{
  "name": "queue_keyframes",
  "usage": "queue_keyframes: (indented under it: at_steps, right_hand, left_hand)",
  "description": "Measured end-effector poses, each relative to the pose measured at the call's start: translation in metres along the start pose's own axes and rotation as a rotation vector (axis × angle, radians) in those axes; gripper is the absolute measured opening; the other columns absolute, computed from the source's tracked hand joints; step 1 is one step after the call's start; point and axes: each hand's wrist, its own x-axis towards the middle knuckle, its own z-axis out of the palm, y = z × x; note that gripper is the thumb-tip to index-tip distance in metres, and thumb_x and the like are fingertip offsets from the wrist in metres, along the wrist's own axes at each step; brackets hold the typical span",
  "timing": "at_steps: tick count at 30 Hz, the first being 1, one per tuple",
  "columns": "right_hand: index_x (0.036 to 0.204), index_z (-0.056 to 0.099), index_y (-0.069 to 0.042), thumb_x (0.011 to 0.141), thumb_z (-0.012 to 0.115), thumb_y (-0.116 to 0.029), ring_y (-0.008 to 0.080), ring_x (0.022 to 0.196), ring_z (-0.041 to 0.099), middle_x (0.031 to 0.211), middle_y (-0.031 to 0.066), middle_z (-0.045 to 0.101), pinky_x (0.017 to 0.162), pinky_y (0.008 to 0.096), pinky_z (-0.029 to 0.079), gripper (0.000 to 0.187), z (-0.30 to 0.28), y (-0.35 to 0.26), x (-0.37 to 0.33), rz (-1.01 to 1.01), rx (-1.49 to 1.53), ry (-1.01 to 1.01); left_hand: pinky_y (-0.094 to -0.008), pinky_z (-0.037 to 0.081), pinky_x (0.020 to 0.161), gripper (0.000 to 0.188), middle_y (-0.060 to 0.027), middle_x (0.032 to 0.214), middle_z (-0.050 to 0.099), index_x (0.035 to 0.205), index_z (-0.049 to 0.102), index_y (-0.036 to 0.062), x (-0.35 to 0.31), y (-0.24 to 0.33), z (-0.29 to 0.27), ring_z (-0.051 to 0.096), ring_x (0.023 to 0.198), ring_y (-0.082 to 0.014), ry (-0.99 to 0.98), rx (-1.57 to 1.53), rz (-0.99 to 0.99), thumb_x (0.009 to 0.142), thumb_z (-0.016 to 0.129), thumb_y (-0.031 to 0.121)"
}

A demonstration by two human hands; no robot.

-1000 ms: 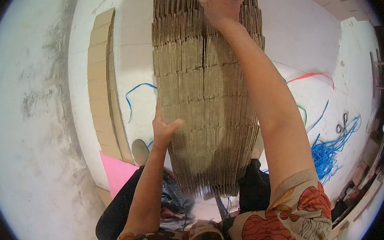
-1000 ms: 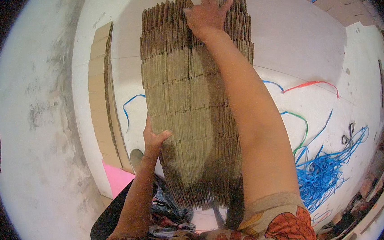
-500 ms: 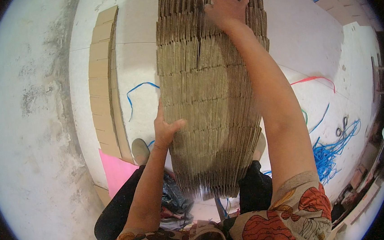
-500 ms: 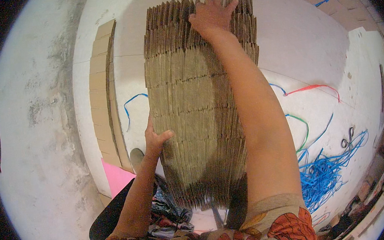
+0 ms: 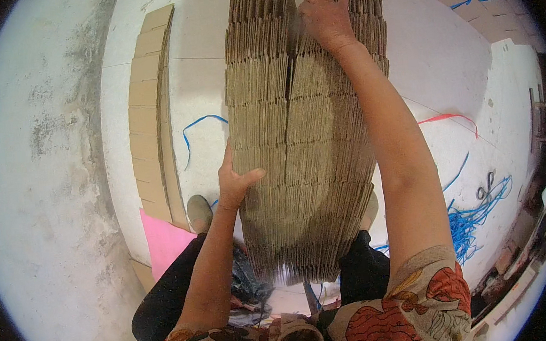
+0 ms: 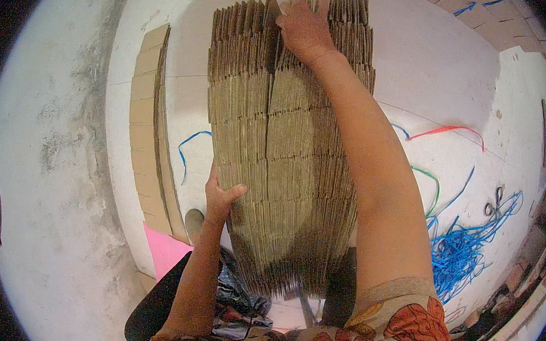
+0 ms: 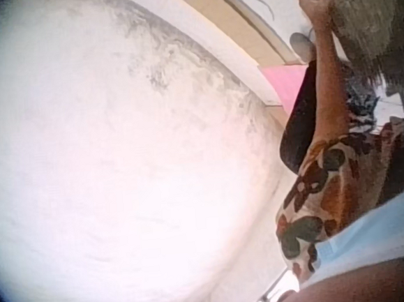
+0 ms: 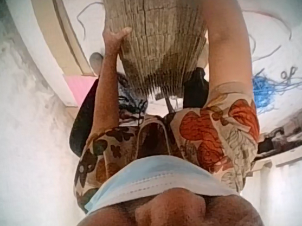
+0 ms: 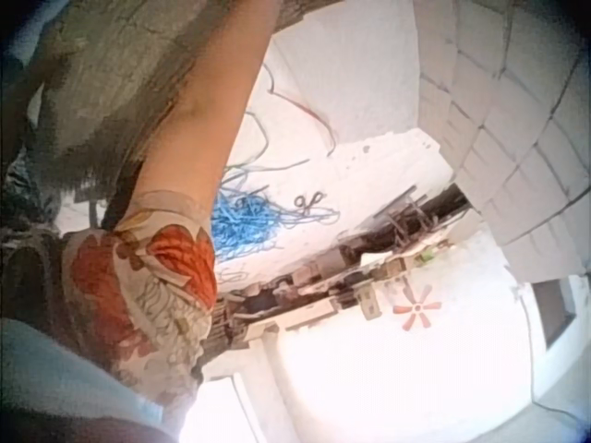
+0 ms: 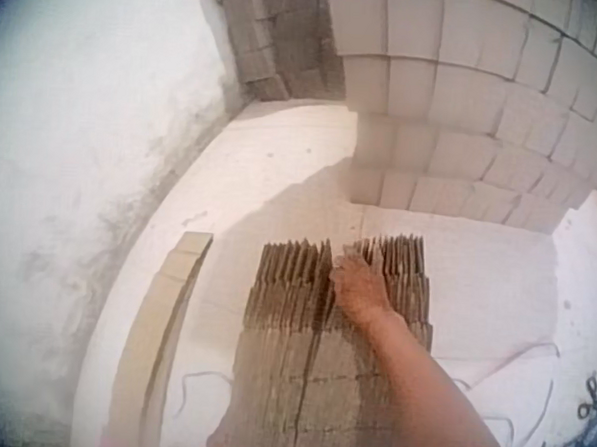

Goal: The person sits on the floor and bundles stacks of flat cardboard pieces using blue plastic strips. They wrap the strips around the stacks, tie knots, and trim the excess with scissors. The person also ties together loose strips of different colors.

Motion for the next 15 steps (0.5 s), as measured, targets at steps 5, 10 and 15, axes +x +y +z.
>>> queue_keyframes:
  at_steps: [5, 10, 15]
  right_hand:
    - [0.119, 0.052, -0.023, 0.077, 0.053, -0.002, 0.0235, 0.107, 0.051, 0.106, 0.0052, 0.057, 0.103, 0.0538, 0.021, 0.047, -0.004, -0.001, 0.003, -0.047, 0.165, 0.037]
    - [0.124, 0.047, -0.031, 0.074, 0.051, 0.006, 0.0248, 0.105, 0.052, 0.102, 0.0064, 0.057, 0.102, 0.0544, 0.023, 0.063, -0.020, -0.014, 0.006, -0.131, 0.121, 0.009]
    - [0.123, 0.049, -0.030, 0.076, 0.049, 0.003, 0.0254, 0.106, 0.051, 0.104, 0.0067, 0.056, 0.102, 0.0531, 0.024, 0.058, 0.007, -0.006, 0.004, -0.167, 0.162, 0.123]
  left_hand:
    - [-0.0334, 0.042, 0.088, 0.092, -0.0117, 0.113, 0.052, 0.129, 0.033, -0.0041, 0.001, -0.005, -0.005, 0.053, 0.101, -0.0207, -0.005, -0.020, 0.019, 0.058, 0.078, 0.033]
    - [-0.0331, 0.042, 0.088, 0.091, -0.0116, 0.113, 0.052, 0.129, 0.034, -0.0036, 0.001, -0.005, -0.011, 0.053, 0.100, -0.0205, -0.004, 0.013, -0.027, 0.058, 0.078, 0.032]
    - [-0.0316, 0.040, 0.091, 0.093, -0.0120, 0.117, 0.052, 0.133, 0.030, -0.0017, 0.002, -0.010, -0.012, 0.051, 0.104, -0.0198, -0.010, 0.018, -0.039, 0.058, 0.077, 0.025]
